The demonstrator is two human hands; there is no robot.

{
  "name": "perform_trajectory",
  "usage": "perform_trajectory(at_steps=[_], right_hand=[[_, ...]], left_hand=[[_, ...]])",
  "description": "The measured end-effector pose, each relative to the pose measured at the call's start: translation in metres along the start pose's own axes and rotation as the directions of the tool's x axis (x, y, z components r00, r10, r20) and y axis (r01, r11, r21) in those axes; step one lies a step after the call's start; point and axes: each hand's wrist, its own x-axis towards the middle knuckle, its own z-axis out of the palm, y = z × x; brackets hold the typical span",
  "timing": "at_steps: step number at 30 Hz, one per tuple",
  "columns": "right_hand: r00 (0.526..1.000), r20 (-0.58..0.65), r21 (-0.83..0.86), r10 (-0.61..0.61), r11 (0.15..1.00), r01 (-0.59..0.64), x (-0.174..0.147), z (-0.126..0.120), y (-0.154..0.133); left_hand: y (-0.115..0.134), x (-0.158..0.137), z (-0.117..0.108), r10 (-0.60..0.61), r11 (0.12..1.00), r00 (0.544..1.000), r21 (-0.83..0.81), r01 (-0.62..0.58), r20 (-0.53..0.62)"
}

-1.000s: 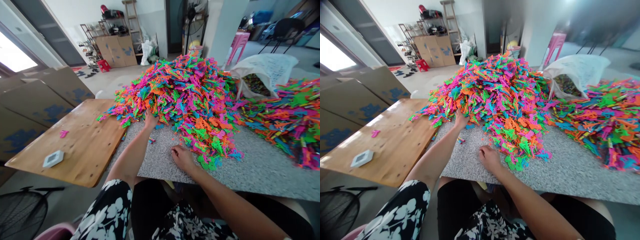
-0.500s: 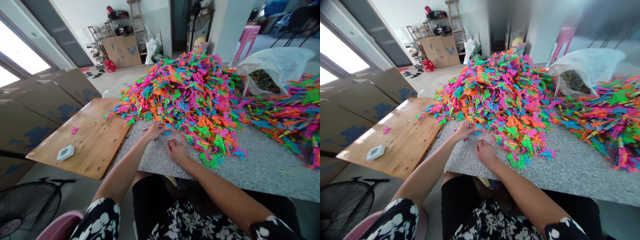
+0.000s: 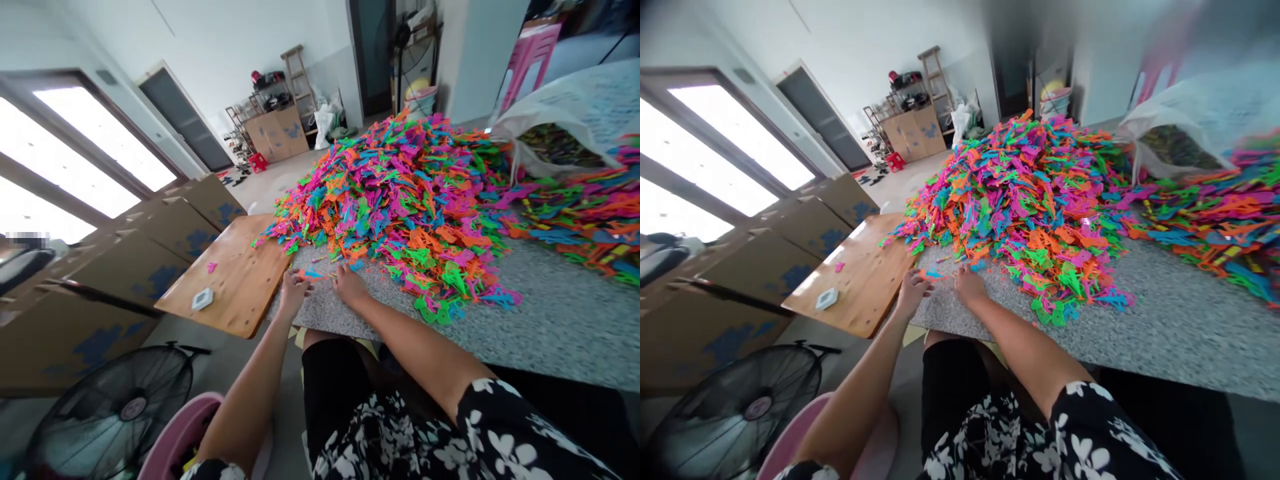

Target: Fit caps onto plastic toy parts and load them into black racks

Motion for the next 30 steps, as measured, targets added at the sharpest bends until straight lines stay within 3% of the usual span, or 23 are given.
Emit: perform_trajectory(at_steps=[6,9,14,17,20,23,26,30], right_hand=[[0.977,0.037,0.113,0.208,0.971,-0.211,-0.029,-0.020,0.035],[0.976,-0.038,0.164,0.212,0.965,-0.204,-0.037,-0.026,0.048],[0.945,-0.235,0.380,0.227,0.916,-0.126,-0.055,-0.030,0.063],[0.930,-0.254,0.649,0.265,0.760,-0.039,-0.071,-0.036,0.071],[0.951,-0.176,0.884,0.256,0.465,0.039,-0.087,-0.047,0.074],[0.976,-0.093,0.977,0.195,0.206,0.052,-0.099,-0.062,0.071],[0.983,-0.100,0.988,0.154,0.131,0.080,-0.104,-0.077,0.067],[0.980,-0.110,0.982,0.167,0.169,0.082,-0.105,-0.089,0.069]], left_hand=[[-0.011,-0.034,0.019,-0.141,0.964,0.983,-0.212,0.163,0.118],[-0.011,-0.044,0.033,-0.199,0.929,0.973,-0.292,0.226,0.119],[-0.006,-0.055,0.052,-0.172,0.893,0.971,-0.389,0.224,0.164],[-0.001,-0.061,0.063,-0.124,0.853,0.969,-0.476,0.215,0.215],[0.007,-0.067,0.076,-0.097,0.853,0.950,-0.467,0.232,0.296],[0.017,-0.072,0.092,-0.044,0.891,0.932,-0.408,0.200,0.360],[0.027,-0.075,0.105,0.016,0.920,0.919,-0.366,0.141,0.394],[0.035,-0.077,0.114,0.052,0.959,0.876,-0.269,0.090,0.480]])
